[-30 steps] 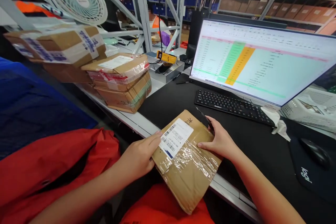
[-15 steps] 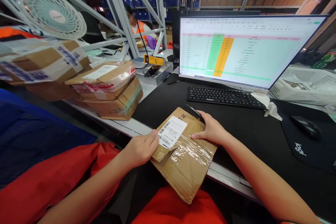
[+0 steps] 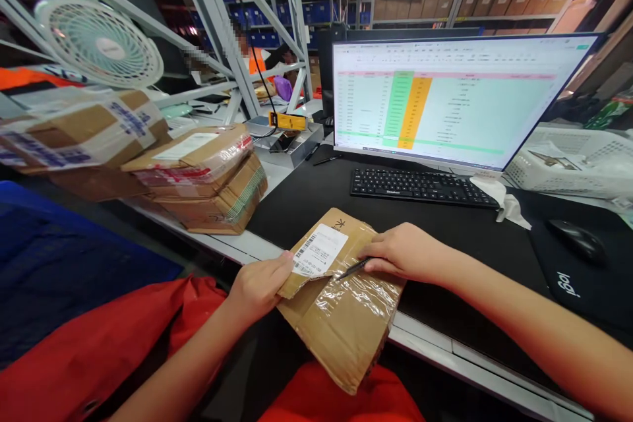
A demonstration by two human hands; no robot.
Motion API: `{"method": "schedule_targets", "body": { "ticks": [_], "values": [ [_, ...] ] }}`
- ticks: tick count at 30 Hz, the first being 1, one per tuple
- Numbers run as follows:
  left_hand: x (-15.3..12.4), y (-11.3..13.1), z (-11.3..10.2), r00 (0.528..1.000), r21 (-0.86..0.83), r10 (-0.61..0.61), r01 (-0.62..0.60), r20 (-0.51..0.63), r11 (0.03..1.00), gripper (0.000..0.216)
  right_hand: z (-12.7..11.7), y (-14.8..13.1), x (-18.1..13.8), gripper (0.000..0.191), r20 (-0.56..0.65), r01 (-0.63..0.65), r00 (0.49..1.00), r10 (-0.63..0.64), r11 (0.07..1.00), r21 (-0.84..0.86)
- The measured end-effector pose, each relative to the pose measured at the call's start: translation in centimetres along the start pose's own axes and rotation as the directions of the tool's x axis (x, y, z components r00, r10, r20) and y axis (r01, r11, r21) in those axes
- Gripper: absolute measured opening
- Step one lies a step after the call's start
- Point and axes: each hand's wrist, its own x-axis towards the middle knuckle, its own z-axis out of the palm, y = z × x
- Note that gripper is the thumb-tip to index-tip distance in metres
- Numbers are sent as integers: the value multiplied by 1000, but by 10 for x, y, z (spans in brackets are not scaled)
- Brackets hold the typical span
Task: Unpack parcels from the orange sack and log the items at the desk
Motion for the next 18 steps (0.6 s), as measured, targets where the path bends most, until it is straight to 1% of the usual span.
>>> {"method": "schedule_targets", "body": {
  "ticks": [1, 3, 4, 7, 9, 10, 12, 14, 15, 16, 17, 18],
  "values": [
    [0, -1, -1, 1000, 2, 10, -10, -1, 1000, 23, -9, -3, 4, 32, 62, 15, 998, -8, 993, -114],
    [1, -2, -2, 1000, 13, 26, -26, -12, 1000, 24, -21, -11, 15, 33, 101, 52, 995, -22, 951, -304],
    [2, -2, -2, 999, 21, 38, -38, -19, 999, 24, -24, -15, 21, 32, 113, 85, 993, -46, 926, -367],
    [2, -2, -4, 994, 22, 102, -102, -24, 995, 23, -31, -16, 39, 31, 154, 174, 982, -112, 861, -478],
    [0, -2, -6, 988, 6, 155, -154, -20, 988, 24, -40, -2, 45, 34, 192, 189, 976, -100, 827, -529],
    [-1, -3, -6, 984, -5, 176, -177, -22, 984, 25, -46, 10, 46, 36, 201, 172, 977, -67, 808, -564],
    [-3, -3, -6, 980, -19, 195, -196, -35, 980, 27, -61, 41, 42, 38, 193, 90, 980, 49, 755, -649],
    [-4, -4, -5, 982, -31, 183, -185, -52, 982, 29, -77, 69, 31, 38, 162, -16, 969, 186, 703, -711],
    [-4, -5, -4, 984, -36, 170, -172, -61, 984, 30, -84, 78, 24, 39, 140, -61, 963, 231, 690, -721],
    [-3, -5, -3, 985, -40, 156, -159, -69, 987, 30, -88, 81, 18, 40, 105, -100, 963, 250, 687, -720],
    [-2, -6, -2, 986, -44, 146, -150, -74, 988, 29, -91, 79, 13, 43, 56, -130, 969, 239, 695, -707],
    [-2, -7, -1, 987, -51, 139, -143, -77, 988, 28, -91, 71, 9, 46, 9, -140, 980, 201, 715, -685]
  ]
}}
